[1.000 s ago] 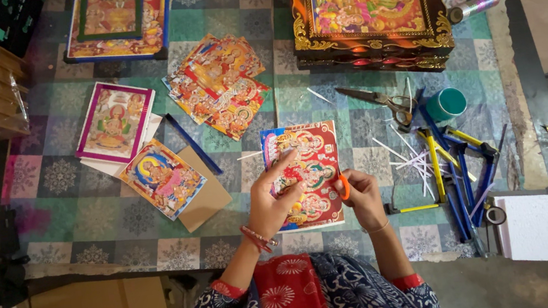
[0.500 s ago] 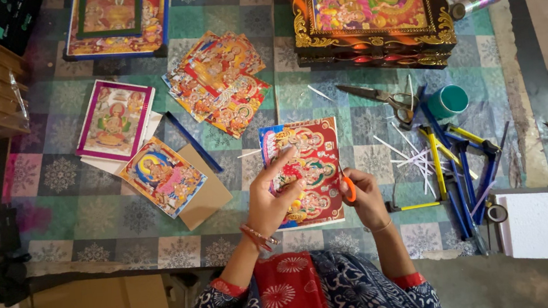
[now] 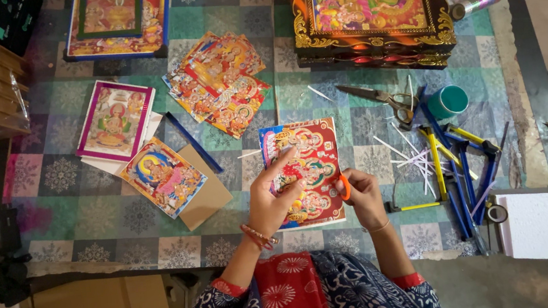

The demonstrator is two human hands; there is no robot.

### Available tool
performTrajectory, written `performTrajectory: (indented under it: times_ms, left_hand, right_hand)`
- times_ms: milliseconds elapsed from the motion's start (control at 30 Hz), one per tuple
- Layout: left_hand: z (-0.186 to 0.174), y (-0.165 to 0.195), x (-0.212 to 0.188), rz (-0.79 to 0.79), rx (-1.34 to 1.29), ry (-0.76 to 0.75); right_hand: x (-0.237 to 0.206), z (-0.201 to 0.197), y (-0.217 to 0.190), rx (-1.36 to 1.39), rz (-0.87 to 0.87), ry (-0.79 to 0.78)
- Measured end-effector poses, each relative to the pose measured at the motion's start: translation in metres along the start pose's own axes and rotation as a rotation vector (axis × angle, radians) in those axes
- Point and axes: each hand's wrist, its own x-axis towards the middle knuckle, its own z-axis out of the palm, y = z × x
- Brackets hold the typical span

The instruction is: The person trims the white edges off colorful religious poster prints with orange-handled scissors, working one print at a time at a table. They rotate each print while cutting along its border, set finished prints aside, and pick up the next print from a stack.

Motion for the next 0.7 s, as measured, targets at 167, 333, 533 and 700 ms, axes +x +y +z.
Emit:
performTrajectory:
  times_ms: [167, 333, 533, 700]
  left_hand:
    - [-0.0002, 0.0004, -0.0003, 0.004, 0.012, -0.020]
    - [0.0008, -0.0004, 0.0005, 0.014, 0.018, -0.016]
    - [-0.0003, -0.0014, 0.0009, 0.022, 0.020, -0.025]
    - [-0.0012, -0.0005, 0.0008, -0.038, 0.009, -0.046]
  right_hand:
    - [-0.0006, 0.0027, -0.0021, 0.033, 0.019, 0.014]
    - [0.0002, 0.0007, -0.0012, 0.054, 0.017, 0.004]
    - [0.0011, -0.0008, 0.0022, 0.072, 0.030, 0.016]
    - [0.0011, 0.0009, 0.0010, 0.085, 0.016, 0.016]
